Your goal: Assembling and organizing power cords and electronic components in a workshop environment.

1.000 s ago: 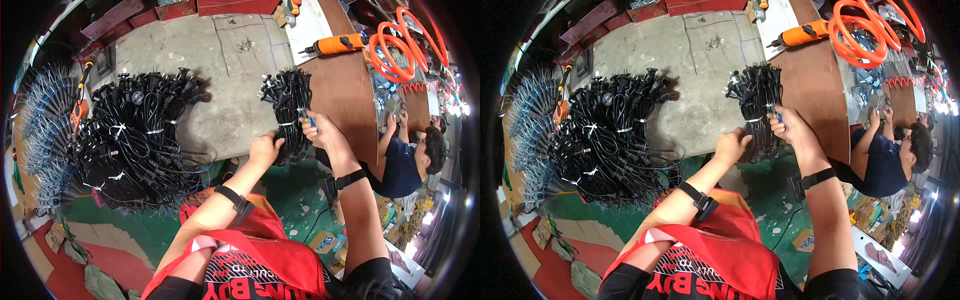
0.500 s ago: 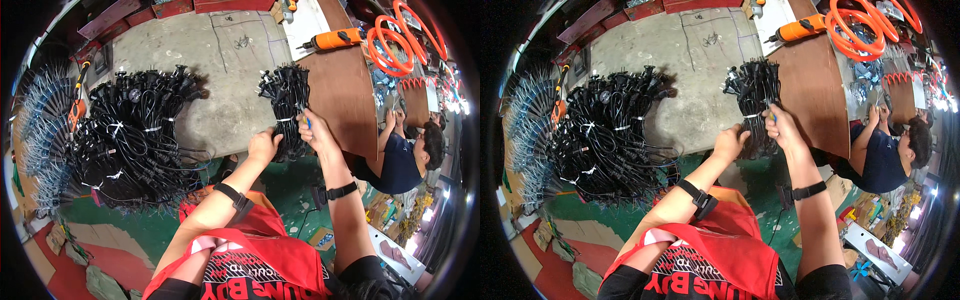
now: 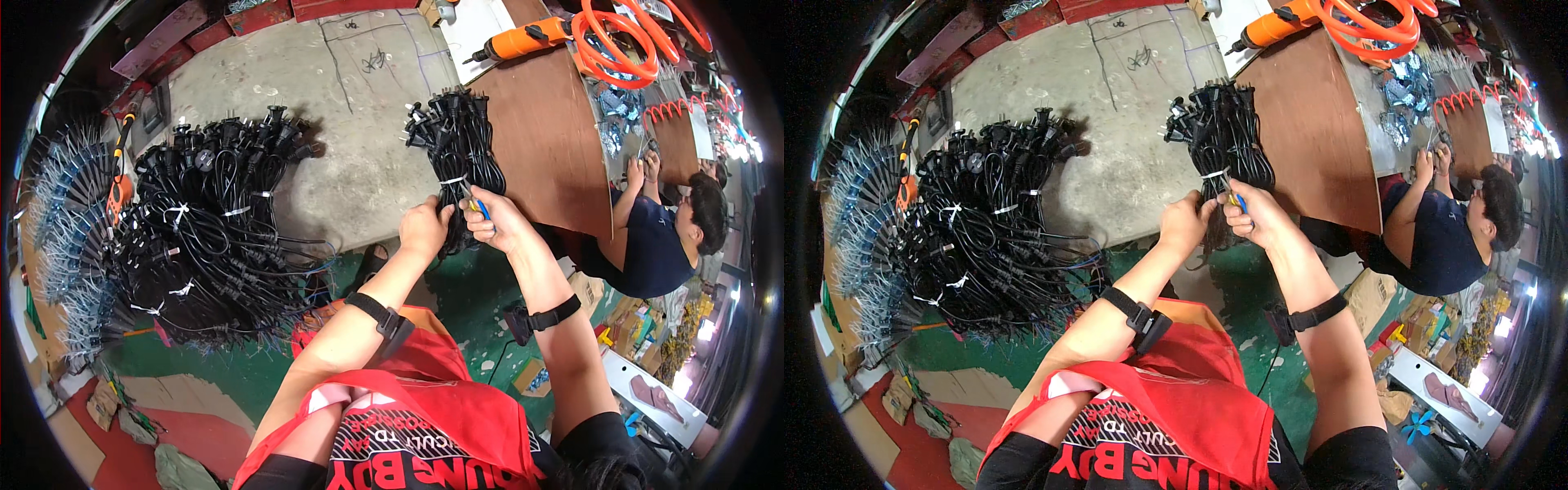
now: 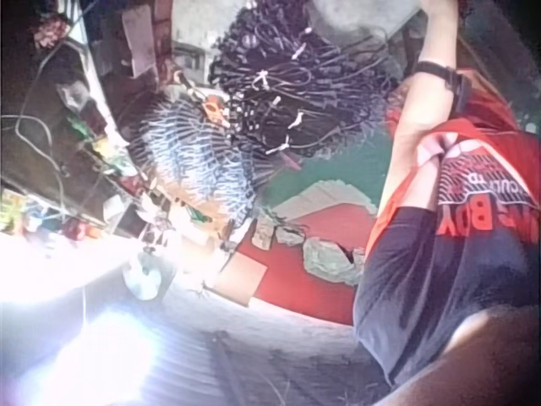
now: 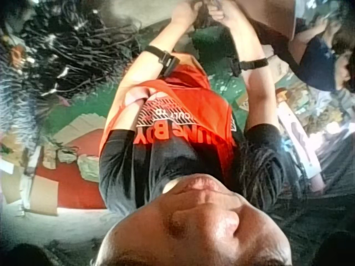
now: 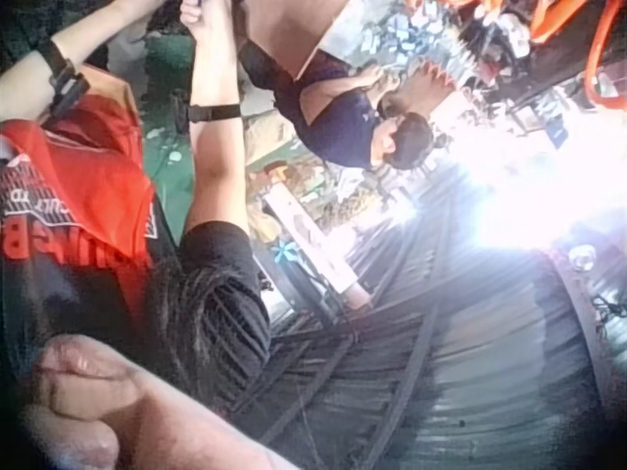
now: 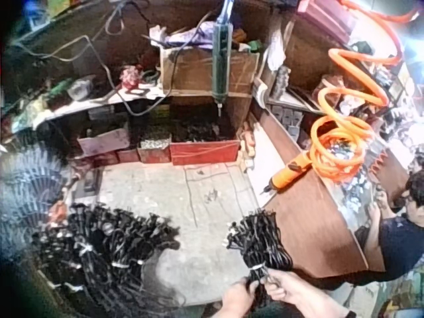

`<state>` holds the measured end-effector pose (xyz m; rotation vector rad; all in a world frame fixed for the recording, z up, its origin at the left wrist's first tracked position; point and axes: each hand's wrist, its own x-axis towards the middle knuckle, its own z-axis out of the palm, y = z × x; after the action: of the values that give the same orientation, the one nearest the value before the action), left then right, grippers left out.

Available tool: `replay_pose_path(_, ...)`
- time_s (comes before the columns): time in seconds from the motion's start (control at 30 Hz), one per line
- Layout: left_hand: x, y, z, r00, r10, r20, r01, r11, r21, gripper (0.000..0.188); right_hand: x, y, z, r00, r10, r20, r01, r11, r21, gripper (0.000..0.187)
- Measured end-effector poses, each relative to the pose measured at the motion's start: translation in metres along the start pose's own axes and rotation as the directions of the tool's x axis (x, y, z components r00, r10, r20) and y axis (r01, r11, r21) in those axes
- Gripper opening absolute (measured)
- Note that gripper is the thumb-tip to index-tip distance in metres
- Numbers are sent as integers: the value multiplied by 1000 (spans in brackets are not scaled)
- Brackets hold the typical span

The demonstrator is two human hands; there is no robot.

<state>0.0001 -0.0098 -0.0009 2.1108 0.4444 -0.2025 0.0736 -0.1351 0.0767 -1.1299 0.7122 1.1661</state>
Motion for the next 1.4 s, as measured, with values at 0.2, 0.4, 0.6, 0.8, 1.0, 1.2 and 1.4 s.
replay_pose_path(0.2,-1,1,4,1000,-12,-10,11,999,-32,34,8,4,5,999,8,-33,-4,992,127,33)
replay_pose_path(0.4,-2,2,5,999,-24,-27,22,998,-58,33,10,7,4,999,-28,-40,35,985,167,32)
replay_pose_path(0.6,-2,5,5,1000,-20,-18,19,997,-70,31,14,8,6,995,-27,-98,46,980,195,32)
replay_pose_path(0.8,-1,9,2,1000,-29,7,29,998,-56,30,22,2,15,975,-95,-200,126,981,150,30)
replay_pose_path(1.0,-11,14,-5,989,-128,68,134,986,-99,37,24,12,18,958,-205,-200,222,973,67,28)
replay_pose_path(1.2,-71,16,-103,966,229,-119,-247,956,-160,42,-11,30,93,881,-473,-3,464,867,-183,28)
replay_pose_path(1.4,-146,-45,-288,679,263,-685,-130,962,241,20,-1,67,183,689,-658,304,641,358,-680,20)
